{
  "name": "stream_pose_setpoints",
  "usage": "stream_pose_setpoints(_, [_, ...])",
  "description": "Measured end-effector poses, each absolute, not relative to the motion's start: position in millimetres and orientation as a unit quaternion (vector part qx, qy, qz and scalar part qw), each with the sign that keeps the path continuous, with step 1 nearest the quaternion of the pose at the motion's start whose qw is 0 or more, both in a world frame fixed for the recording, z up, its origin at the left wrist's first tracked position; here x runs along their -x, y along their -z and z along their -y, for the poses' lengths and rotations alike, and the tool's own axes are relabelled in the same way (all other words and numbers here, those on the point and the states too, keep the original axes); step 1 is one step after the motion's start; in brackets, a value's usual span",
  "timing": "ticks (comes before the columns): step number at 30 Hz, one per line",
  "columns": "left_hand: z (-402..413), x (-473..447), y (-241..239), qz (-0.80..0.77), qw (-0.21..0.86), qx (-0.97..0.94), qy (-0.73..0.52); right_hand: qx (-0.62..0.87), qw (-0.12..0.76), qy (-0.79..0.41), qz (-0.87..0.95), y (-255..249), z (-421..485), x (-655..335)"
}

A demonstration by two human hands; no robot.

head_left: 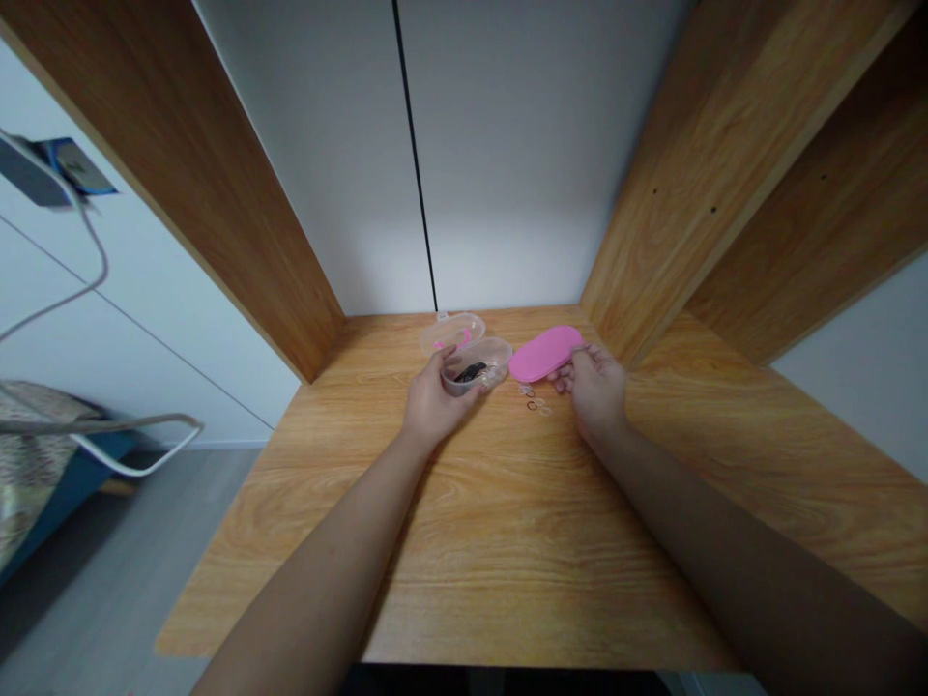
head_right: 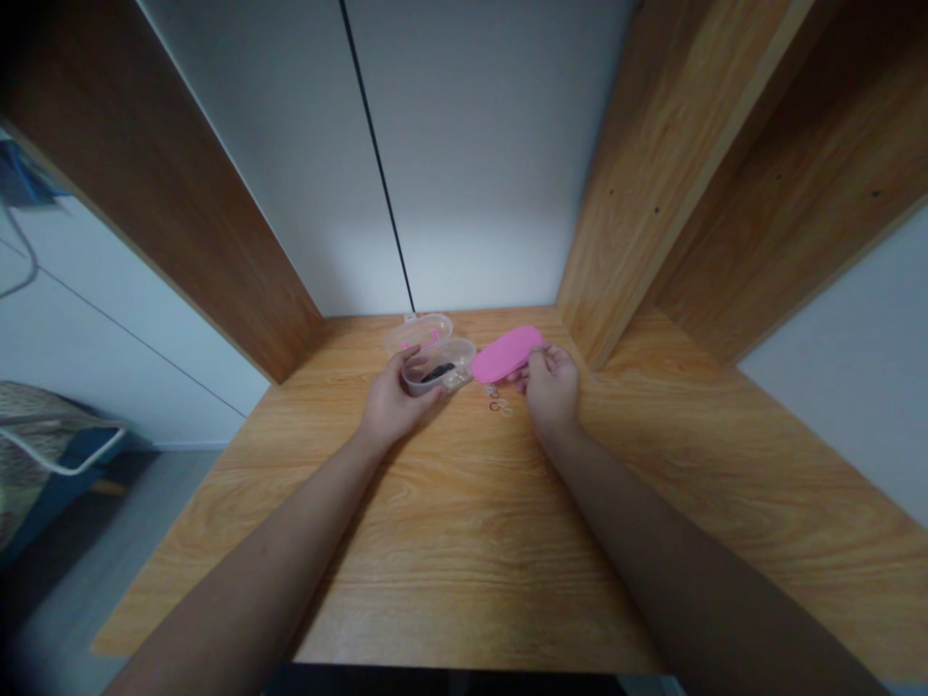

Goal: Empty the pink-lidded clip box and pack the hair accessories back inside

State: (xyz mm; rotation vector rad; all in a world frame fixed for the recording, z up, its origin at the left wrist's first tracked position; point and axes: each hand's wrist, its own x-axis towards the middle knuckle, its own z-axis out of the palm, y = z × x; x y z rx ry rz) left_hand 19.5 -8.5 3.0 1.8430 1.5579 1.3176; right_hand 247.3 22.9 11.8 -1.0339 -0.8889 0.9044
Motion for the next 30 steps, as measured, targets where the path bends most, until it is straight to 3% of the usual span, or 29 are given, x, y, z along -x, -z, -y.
stream_pose_setpoints(19, [8, -19, -2, -0.553, 0.196, -0.660, -0.470, 0.481, 0.745, -0.217, 0.408, -2, -36, -260])
stream_pose_setpoints(30, [6, -17, 2, -0.548, 0.196, -0.664, -0.470, 0.513, 0.641, -0.207, 0.532, 12, -35, -266])
